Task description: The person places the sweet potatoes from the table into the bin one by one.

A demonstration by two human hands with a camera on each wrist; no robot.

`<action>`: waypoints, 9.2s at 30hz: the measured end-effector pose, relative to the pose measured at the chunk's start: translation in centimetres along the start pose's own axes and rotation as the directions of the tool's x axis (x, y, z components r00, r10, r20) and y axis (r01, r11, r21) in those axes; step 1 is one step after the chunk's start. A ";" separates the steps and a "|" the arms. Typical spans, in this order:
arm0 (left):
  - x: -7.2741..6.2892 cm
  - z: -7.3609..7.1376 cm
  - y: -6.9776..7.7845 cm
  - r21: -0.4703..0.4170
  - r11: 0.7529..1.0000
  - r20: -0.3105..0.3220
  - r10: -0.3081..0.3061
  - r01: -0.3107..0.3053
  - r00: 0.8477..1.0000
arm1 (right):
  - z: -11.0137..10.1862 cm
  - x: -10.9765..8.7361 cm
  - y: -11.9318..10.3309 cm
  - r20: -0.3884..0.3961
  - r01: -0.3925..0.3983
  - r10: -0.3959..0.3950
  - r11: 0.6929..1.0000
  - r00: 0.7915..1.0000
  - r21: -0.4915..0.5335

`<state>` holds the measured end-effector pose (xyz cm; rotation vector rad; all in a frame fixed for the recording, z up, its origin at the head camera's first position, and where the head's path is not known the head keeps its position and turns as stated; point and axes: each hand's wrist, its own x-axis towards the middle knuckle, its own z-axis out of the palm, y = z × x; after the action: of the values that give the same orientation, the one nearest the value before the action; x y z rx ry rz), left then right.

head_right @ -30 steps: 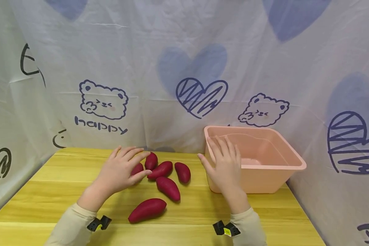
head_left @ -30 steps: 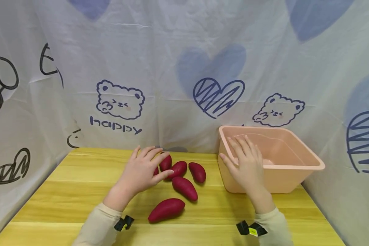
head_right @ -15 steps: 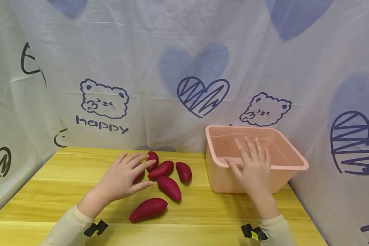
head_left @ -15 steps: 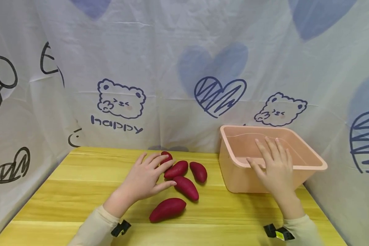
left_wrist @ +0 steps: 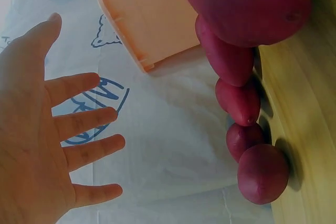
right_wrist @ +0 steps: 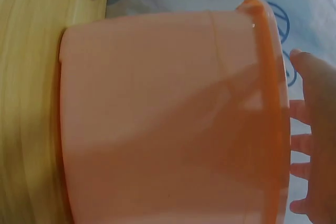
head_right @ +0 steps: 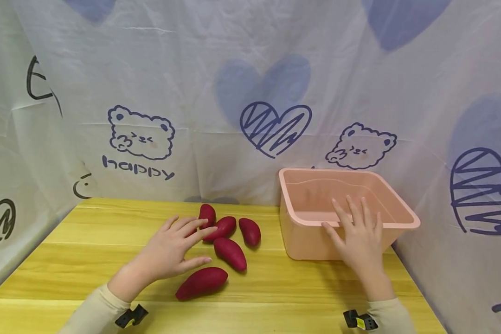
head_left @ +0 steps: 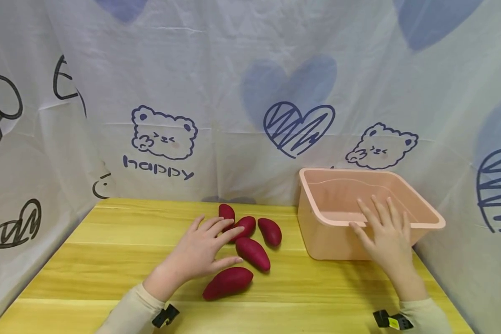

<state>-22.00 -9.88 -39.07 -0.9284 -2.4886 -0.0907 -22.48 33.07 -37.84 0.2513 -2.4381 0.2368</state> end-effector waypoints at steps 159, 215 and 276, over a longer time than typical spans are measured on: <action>6.2 -1.0 3.0 -0.103 0.991 -0.029 0.080 -0.082 0.996 | -0.1 -0.3 1.9 0.189 -0.066 0.067 0.998 0.980 -0.014; 16.3 -0.3 5.6 -0.260 0.960 -0.186 0.058 -0.106 0.981 | 0.2 -0.5 2.0 0.173 -0.072 0.070 0.997 0.982 0.002; 26.8 5.9 12.3 -0.123 0.992 0.056 0.029 -0.022 0.998 | 0.3 -0.6 1.9 0.150 -0.066 0.066 0.998 0.987 -0.005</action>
<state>-34.21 16.92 -33.26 -1.0257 -2.5473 -0.2136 -22.64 34.93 -38.64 0.1950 -2.5980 0.2550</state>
